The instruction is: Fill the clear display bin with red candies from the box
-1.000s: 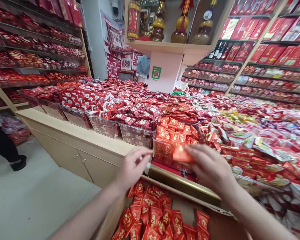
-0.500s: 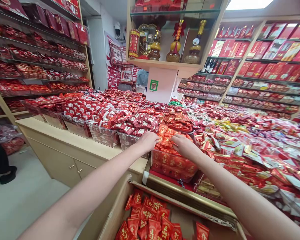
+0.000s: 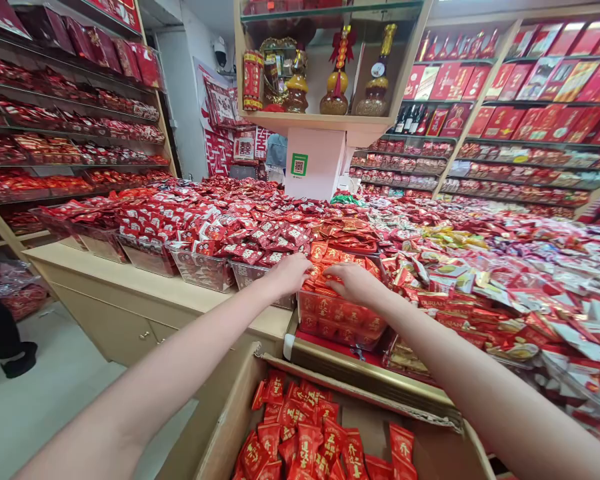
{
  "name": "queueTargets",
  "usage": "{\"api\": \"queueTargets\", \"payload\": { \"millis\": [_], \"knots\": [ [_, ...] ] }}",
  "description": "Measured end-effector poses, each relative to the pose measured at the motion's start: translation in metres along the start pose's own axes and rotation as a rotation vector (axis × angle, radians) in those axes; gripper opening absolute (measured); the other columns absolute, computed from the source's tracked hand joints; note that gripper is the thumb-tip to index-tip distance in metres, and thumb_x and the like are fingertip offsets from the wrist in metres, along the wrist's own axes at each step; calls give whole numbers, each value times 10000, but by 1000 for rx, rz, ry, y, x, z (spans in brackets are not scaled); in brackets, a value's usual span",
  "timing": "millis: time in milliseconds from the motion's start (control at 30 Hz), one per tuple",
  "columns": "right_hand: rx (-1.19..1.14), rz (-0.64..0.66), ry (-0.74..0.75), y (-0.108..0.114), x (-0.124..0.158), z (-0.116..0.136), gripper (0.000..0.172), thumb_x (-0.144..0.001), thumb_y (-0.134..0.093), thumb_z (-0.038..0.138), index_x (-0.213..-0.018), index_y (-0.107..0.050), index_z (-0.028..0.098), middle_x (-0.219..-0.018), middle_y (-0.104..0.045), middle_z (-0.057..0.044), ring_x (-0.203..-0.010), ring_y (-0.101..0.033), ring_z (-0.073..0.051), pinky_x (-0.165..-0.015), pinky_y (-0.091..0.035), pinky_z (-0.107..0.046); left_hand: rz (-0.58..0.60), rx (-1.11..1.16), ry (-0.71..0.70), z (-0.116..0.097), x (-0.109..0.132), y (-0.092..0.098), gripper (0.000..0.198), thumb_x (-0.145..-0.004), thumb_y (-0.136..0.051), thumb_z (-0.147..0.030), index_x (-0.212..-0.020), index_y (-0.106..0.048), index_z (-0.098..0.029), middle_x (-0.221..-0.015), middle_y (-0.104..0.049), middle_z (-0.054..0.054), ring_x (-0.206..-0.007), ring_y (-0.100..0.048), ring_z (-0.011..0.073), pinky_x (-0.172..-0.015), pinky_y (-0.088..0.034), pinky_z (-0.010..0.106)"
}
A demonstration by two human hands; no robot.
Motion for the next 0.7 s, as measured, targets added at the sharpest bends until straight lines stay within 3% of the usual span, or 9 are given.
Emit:
{"api": "queueTargets", "payload": {
  "millis": [67,267,433,600,667,700],
  "knots": [
    [-4,-4,9,2,-1,1,232,-787,-453,236,-947,-610,175,-936,-651,-67,-885,-568,-186,-820,-392,-280,53,1,-32,-4,4,2,225,-710,-502,-159,-876,-650,-188,-898,-594,69,-822,-535,178,-712,-370,243],
    [-15,-43,18,11,4,7,220,-781,-460,226,-898,-627,145,-921,-632,-96,-882,-545,-199,-830,-380,-307,312,17,-69,-6,1,-7,223,-627,-563,-92,-748,-695,-224,-640,-640,3,-565,-538,122,-524,-343,194],
    [-32,-77,-22,23,15,0,204,-779,-464,209,-859,-640,144,-938,-621,-104,-907,-529,-205,-838,-377,-329,426,-19,-74,-9,-9,-17,254,-584,-559,-44,-730,-700,-196,-598,-647,4,-511,-516,114,-498,-325,200],
    [-165,-193,-62,55,61,26,185,-795,-429,197,-829,-605,152,-830,-612,-80,-813,-531,-185,-754,-407,-316,429,-56,-97,-14,-9,-8,184,-607,-562,-95,-719,-678,-182,-628,-639,11,-538,-516,117,-538,-349,210],
    [-303,-107,-69,34,92,51,179,-799,-408,189,-791,-586,177,-743,-599,-47,-723,-528,-152,-677,-416,-266,345,-63,-108,-22,-2,5,162,-676,-522,-145,-753,-663,-169,-703,-640,34,-627,-536,139,-596,-367,230],
    [-385,-10,-55,11,110,66,173,-791,-408,175,-773,-580,189,-729,-598,-34,-699,-529,-137,-652,-416,-242,275,-44,-113,-30,4,13,169,-711,-497,-172,-772,-654,-163,-741,-636,43,-672,-541,147,-627,-372,238]
  ]
}}
Point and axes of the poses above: each hand's wrist, its own x-axis away from the middle knuckle, its own y-axis out of the back of the hand, z = x × y, the point moved 10 cm from there along -x, towards the middle knuckle
